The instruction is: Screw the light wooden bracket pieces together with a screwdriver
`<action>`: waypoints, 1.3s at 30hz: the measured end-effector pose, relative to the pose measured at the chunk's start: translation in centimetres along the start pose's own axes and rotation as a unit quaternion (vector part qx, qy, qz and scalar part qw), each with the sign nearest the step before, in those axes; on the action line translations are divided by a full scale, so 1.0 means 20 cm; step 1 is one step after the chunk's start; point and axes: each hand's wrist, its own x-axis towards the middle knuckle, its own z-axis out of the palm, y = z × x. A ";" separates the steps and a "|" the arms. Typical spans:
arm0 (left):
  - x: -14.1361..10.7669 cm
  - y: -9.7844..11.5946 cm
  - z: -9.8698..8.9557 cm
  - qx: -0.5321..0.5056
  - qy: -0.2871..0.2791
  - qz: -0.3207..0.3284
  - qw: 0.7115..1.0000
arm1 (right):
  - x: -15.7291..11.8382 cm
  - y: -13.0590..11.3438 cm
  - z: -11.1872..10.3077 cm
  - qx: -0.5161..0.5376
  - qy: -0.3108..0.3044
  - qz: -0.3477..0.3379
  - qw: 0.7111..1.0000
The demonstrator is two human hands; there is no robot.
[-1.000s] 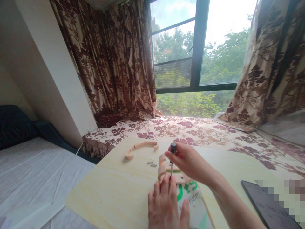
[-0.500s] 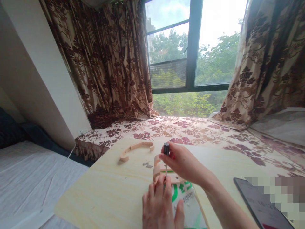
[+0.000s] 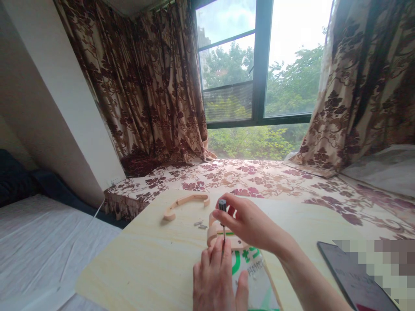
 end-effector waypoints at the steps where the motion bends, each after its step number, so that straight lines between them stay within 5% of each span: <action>1: 0.00 0.00 -0.01 0.003 -0.009 -0.001 1.000 | 0.00 0.00 0.00 0.003 0.001 -0.002 1.000; 14: 0.00 0.01 -0.01 0.000 -0.031 -0.008 0.999 | 0.03 0.00 0.06 -0.036 0.071 -0.002 0.997; 23: 0.03 0.03 -0.05 -0.003 -0.069 -0.024 0.997 | 0.00 -0.02 0.01 0.051 0.027 -0.059 0.997; 30: 0.04 0.02 -0.05 -0.022 -0.062 -0.019 0.998 | 0.05 -0.01 0.07 0.015 0.081 -0.028 0.996; 39: 0.03 0.02 -0.06 -0.019 -0.073 -0.030 0.997 | 0.01 0.01 0.00 0.059 0.043 -0.060 0.995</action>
